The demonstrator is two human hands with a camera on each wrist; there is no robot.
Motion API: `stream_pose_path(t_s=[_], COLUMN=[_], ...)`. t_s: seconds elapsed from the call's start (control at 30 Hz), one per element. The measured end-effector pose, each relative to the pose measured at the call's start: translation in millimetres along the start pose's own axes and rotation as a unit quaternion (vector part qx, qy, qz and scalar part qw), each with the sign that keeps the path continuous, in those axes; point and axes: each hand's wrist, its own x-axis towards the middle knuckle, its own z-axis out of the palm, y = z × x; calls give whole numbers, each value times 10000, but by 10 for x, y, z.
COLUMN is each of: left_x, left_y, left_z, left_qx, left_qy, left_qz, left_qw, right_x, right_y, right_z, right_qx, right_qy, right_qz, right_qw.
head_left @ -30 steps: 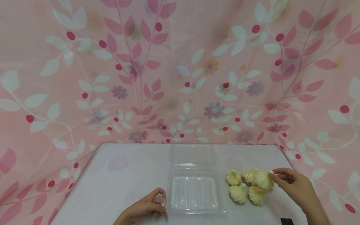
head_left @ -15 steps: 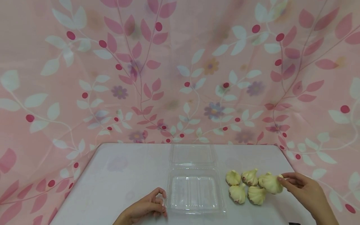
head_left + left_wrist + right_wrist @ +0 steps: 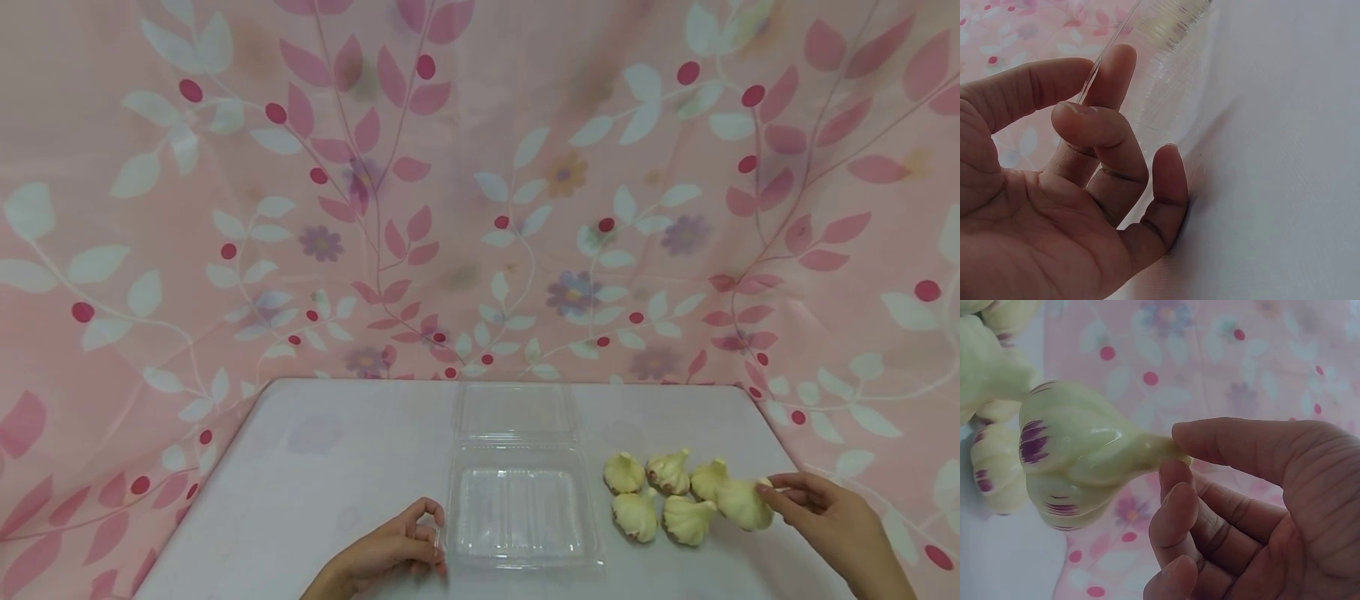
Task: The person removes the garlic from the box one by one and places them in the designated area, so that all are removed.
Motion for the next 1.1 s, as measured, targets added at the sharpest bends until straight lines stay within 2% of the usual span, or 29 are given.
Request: stream_pose_path(t_s=[0.23, 0.5, 0.8, 1.1], left_x=[7, 7, 1, 3], left_y=[0, 3, 2, -7], left_z=[-6, 10, 0, -4], left_qx=[17, 8, 23, -7], left_qy=[-43, 63, 17, -8], left_qz=[46, -27, 21, 38], left_qw=[10000, 10000, 10000, 10000], right_x=[6, 49, 70, 102], right_y=[64, 123, 218, 287], right_z=[19, 83, 141, 205], right_qx=[-119, -108, -160, -200], right_qy=[-203, -479, -797, -941], right_qz=[168, 448, 356, 324], right_qw=[9996, 9978, 9961, 9948])
